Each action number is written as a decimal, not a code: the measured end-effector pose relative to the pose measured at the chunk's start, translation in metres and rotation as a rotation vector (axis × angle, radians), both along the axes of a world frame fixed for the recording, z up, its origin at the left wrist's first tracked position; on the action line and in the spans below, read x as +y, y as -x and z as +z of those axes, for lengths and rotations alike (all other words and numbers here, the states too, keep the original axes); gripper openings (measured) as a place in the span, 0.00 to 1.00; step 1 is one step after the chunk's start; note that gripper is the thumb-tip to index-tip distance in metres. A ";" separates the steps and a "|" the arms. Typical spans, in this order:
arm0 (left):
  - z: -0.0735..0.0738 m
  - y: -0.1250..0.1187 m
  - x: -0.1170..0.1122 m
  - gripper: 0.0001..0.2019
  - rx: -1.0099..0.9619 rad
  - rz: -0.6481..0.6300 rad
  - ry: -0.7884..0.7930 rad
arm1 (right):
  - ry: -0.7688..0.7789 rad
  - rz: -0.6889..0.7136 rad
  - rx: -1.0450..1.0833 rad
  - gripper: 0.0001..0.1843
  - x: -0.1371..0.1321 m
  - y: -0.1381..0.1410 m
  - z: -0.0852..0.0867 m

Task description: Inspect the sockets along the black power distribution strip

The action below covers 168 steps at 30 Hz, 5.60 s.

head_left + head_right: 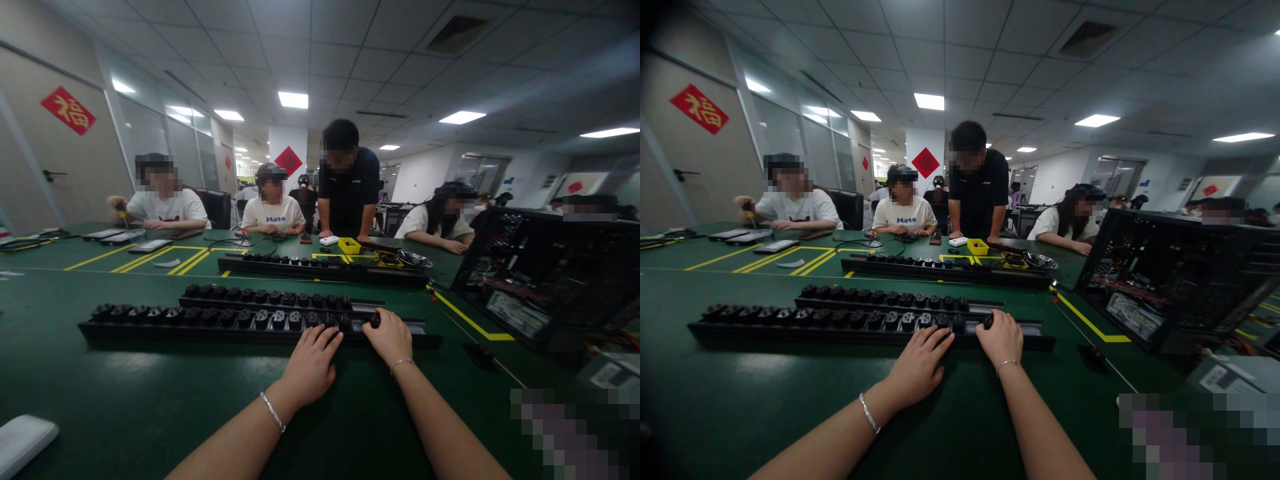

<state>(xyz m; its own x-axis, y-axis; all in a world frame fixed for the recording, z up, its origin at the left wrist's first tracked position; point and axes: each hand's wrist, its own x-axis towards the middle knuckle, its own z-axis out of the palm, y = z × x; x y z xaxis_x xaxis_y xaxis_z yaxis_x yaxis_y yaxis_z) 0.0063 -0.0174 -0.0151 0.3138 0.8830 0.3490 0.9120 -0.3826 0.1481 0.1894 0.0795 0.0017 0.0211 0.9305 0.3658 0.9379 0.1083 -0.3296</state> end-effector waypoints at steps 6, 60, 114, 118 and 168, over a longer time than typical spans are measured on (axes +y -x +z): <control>0.000 0.000 0.000 0.29 0.014 0.002 0.009 | 0.000 -0.024 -0.012 0.26 0.000 -0.001 -0.001; 0.003 0.001 -0.001 0.30 0.013 -0.011 0.034 | 0.142 -0.150 -0.028 0.31 0.009 -0.039 0.005; 0.001 0.004 0.002 0.31 -0.008 -0.036 0.062 | 0.215 -0.312 0.167 0.30 0.022 -0.089 0.006; 0.001 0.004 0.002 0.32 -0.005 -0.034 0.052 | 0.223 -0.319 0.198 0.29 0.023 -0.094 0.007; -0.002 0.006 0.003 0.31 -0.031 -0.049 0.038 | 0.090 -0.564 0.425 0.27 0.033 -0.155 -0.015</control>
<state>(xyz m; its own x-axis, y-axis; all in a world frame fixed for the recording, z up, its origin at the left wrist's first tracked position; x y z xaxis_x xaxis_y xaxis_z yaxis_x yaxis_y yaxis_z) 0.0000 -0.0145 -0.0169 0.3464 0.8796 0.3261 0.8870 -0.4203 0.1915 0.3447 0.1130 -0.0133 0.6324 0.7616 0.1412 0.6309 -0.4007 -0.6643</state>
